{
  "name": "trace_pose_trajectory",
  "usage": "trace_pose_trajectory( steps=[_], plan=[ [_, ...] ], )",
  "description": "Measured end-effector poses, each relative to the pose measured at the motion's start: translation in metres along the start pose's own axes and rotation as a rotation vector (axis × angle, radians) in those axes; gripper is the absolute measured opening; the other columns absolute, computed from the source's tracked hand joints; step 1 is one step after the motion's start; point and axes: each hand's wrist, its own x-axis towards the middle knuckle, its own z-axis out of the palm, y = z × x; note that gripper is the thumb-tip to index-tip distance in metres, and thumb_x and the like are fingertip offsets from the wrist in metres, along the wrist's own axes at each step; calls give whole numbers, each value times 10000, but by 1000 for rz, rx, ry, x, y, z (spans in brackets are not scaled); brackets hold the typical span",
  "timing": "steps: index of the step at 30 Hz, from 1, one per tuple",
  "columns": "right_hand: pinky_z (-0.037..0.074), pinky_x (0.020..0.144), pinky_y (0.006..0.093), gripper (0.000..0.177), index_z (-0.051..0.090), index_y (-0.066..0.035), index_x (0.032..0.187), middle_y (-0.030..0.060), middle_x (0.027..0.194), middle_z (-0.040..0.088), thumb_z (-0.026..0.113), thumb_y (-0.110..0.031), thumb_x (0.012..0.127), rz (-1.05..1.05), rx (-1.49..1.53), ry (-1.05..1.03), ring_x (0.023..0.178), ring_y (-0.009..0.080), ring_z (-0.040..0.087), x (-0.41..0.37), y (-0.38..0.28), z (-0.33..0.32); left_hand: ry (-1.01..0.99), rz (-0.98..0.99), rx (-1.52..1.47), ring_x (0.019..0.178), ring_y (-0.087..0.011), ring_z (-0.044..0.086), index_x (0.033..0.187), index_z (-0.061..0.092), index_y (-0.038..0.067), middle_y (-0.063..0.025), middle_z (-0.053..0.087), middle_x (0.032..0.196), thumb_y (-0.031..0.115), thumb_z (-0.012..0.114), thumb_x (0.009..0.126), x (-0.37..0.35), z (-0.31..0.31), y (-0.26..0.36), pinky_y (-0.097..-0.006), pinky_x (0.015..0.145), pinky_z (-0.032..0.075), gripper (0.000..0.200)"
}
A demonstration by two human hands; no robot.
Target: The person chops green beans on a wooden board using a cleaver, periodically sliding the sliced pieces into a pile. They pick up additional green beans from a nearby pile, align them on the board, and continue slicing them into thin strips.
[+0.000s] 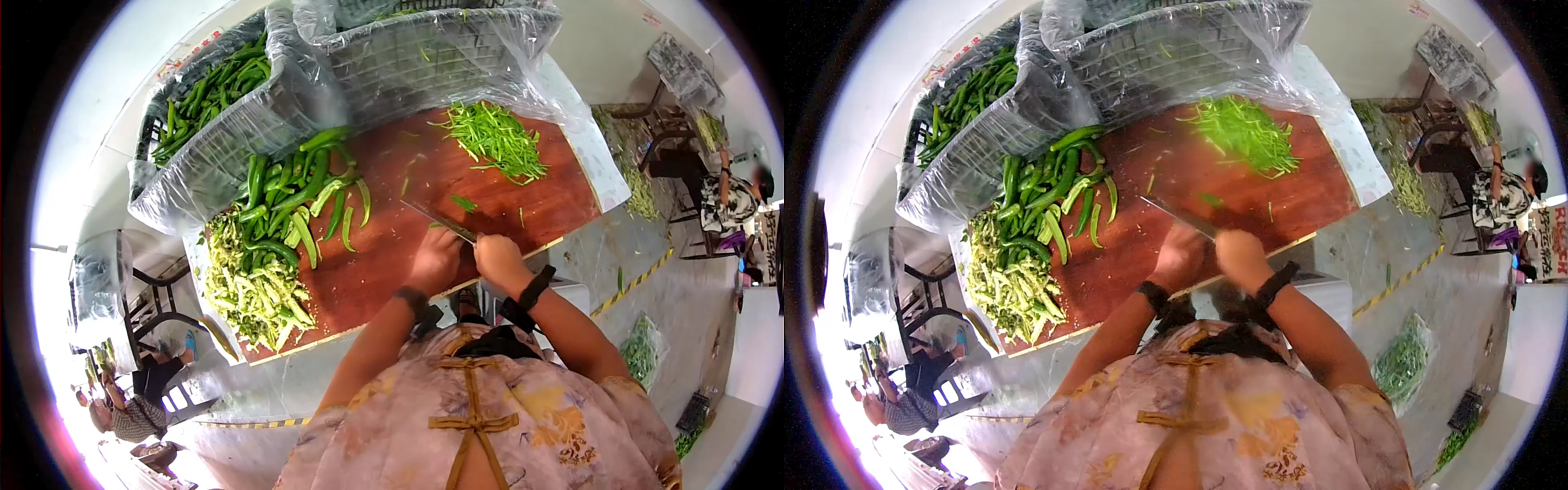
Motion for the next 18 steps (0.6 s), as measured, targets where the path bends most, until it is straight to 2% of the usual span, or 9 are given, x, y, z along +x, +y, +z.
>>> trace_pose_trajectory(
  steps=[4, 6, 10, 12, 18],
  plan=[
    [486, 582, 474, 133, 600, -26, 707, 189, 662, 605, 511, -96, 777, 96, -23, 34, 658, 375, 611, 15, 4, 2, -1, -52, 42, 1006, -308, 520, 964, 599, 26, -111, 570, 1006, 42, 566, 695, 1, -2, 6, -416, 891, 415, 272],
    [490, 587, 478, 194, 585, -6, 780, 205, 671, 606, 525, -179, 843, 112, -27, 0, 656, 387, 607, 17, 9, 0, 16, -22, 202, 1022, -297, 530, 974, 604, 33, -108, 588, 1018, 53, 559, 716, 1, -7, 10, -412, 901, 416, 262],
    [486, 605, 484, 203, 591, -7, 786, 212, 677, 608, 540, -196, 840, 109, 2, -15, 653, 391, 606, -13, 14, -13, 81, 17, 171, 1053, -292, 525, 984, 608, 35, -104, 598, 1040, 60, 543, 732, -3, 1, 1, -410, 918, 415, 262],
    [486, 600, 483, 200, 591, -7, 786, 212, 667, 606, 539, -193, 839, 99, -8, -46, 646, 390, 605, -28, 13, -16, 17, -58, 99, 1054, -297, 517, 1009, 605, 39, -102, 588, 1049, 60, 536, 730, -7, 6, -2, -412, 935, 411, 288],
    [488, 572, 472, 180, 590, -7, 772, 211, 643, 605, 539, -171, 827, 106, -24, -76, 617, 383, 608, -41, 8, -20, -55, -73, 131, 1077, -299, 491, 1053, 591, 59, -104, 558, 1087, 56, 535, 723, -4, -2, 4, -416, 947, 404, 335]
  ],
)
